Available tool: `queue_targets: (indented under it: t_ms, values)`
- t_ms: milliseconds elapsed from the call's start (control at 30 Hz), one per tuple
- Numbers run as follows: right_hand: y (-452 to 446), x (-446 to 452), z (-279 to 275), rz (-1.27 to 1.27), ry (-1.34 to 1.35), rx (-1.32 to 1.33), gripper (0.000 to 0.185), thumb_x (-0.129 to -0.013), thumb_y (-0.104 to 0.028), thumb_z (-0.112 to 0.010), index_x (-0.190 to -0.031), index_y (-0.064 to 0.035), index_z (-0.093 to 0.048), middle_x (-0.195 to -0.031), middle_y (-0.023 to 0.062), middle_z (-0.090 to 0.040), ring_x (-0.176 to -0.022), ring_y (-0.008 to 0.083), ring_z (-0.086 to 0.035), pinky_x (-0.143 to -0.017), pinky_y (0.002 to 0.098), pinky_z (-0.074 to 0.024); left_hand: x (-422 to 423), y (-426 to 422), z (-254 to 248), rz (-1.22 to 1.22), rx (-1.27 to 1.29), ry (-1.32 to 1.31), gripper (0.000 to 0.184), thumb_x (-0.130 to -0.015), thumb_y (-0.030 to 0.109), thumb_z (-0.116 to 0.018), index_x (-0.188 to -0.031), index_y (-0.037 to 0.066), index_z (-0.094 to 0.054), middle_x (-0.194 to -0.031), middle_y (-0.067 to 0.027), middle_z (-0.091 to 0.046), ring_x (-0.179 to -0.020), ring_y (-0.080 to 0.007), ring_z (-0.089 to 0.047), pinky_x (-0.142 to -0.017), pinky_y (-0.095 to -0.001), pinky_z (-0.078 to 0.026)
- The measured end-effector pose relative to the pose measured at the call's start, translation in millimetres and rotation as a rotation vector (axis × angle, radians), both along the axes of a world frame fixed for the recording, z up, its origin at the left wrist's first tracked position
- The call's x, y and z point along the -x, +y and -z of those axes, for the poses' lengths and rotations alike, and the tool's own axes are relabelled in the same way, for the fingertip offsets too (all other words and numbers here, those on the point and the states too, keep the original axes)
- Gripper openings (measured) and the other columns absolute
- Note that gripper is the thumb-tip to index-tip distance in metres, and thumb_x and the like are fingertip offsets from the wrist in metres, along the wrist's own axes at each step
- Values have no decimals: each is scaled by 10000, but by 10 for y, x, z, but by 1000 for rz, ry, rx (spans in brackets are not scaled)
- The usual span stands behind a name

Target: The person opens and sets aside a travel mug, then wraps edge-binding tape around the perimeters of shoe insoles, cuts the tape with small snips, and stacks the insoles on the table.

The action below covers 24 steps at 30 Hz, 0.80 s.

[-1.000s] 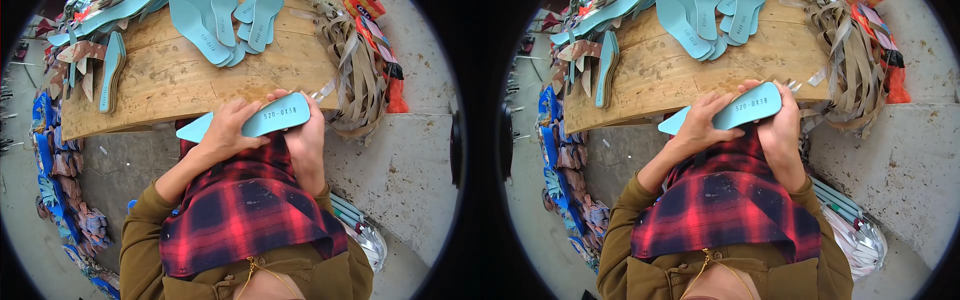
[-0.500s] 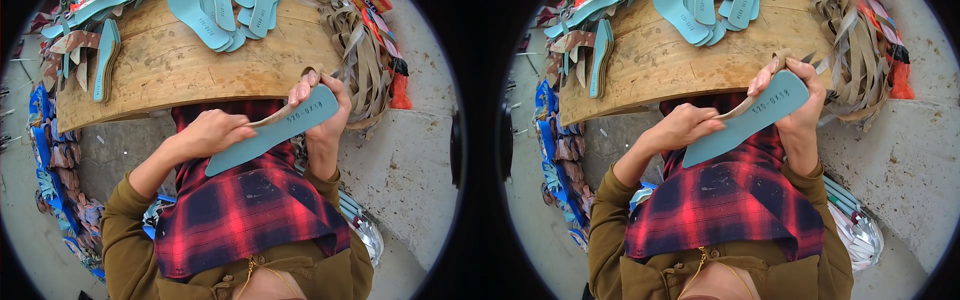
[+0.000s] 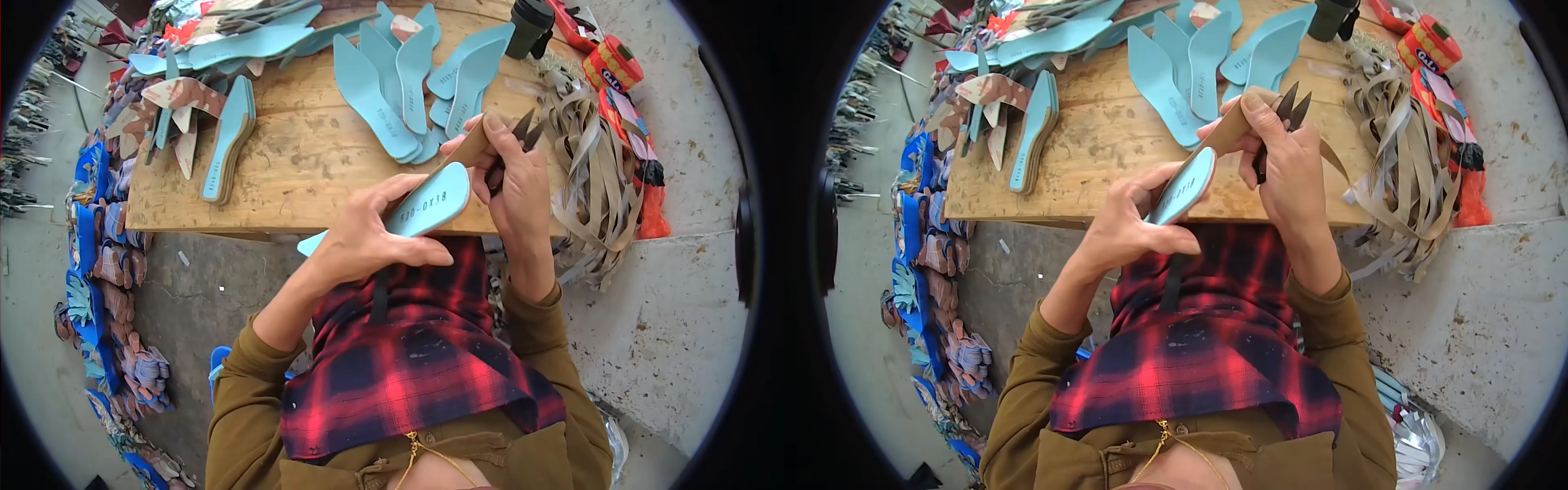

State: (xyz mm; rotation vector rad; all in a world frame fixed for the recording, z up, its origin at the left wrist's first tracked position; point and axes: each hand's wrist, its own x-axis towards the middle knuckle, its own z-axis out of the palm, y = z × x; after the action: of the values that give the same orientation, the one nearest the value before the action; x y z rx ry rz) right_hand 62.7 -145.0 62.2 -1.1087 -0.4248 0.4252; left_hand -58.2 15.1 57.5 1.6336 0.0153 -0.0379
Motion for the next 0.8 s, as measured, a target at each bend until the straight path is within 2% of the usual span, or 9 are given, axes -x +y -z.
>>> queue_targets:
  t_ms: [67,100,133,267,300,433,533,667,800]
  values:
    - [-99,-49,149,-5,97,16,231,-979,-204,-500,-989,9,-591,-830,197,-697,-644,127,-669,-380,184,-335,53,26,18,102,104,144,780,-616,285,-893,-1248,-35,-566,-1056,-77,-629,-965,-141,-572,-862,-277,-453]
    - [-166,-85,224,8,140,34,230,-977,-202,-501,-989,8,-593,-830,199,-696,-637,128,-668,-375,183,-329,77,11,88,153,134,139,834,-584,210,-914,-1284,-45,-539,-1020,-64,-635,-928,-120,-580,-816,-261,-469]
    - [-233,-100,272,22,181,48,228,-976,-200,-503,-988,8,-594,-830,202,-696,-630,129,-668,-369,181,-323,94,0,117,203,110,147,888,-571,264,-923,-1290,-69,-522,-1070,-81,-636,-967,-135,-589,-836,-269,-475]
    - [-534,99,146,106,177,62,217,-972,-186,-507,-974,15,-589,-858,198,-697,-642,135,-669,-363,188,-353,93,87,172,60,-430,-113,798,-537,252,-906,-1217,-34,-602,-1022,-113,-678,-900,-179,-641,-813,-288,-497]
    - [-602,173,121,41,130,-1,218,-975,-177,-502,-962,25,-583,-888,197,-695,-711,171,-688,-366,201,-396,84,120,186,6,-567,-201,775,-531,243,-901,-1202,-23,-619,-1012,-119,-686,-887,-190,-651,-810,-294,-502]
    - [-563,587,133,163,81,-48,232,-984,-163,-486,-957,52,-569,-916,208,-685,-813,243,-697,-382,223,-446,-65,128,166,-228,-685,-364,711,-538,213,-873,-1182,14,-645,-1023,-133,-698,-883,-209,-674,-790,-325,-526]
    - [-383,738,112,228,-79,21,189,-956,-67,-504,-917,85,-611,-962,210,-683,-931,254,-675,-438,240,-486,-253,38,174,-340,-642,-405,702,-579,284,-865,-1204,60,-638,-1011,-164,-686,-873,-257,-684,-771,-346,-545]
    - [-37,507,344,441,-491,62,144,-921,-9,-540,-968,63,-656,-965,135,-702,-898,188,-669,-506,216,-487,-667,-235,389,-553,-392,-501,689,-585,230,-869,-1181,-16,-625,-999,-180,-685,-903,-270,-680,-817,-343,-532]
    - [110,-125,304,579,-903,165,155,-937,-59,-551,-987,31,-668,-957,97,-711,-855,126,-662,-515,200,-472,-1003,-318,331,-413,24,-410,883,-630,187,-853,-1349,-40,-394,-1058,-141,-641,-930,-222,-651,-835,-340,-523]
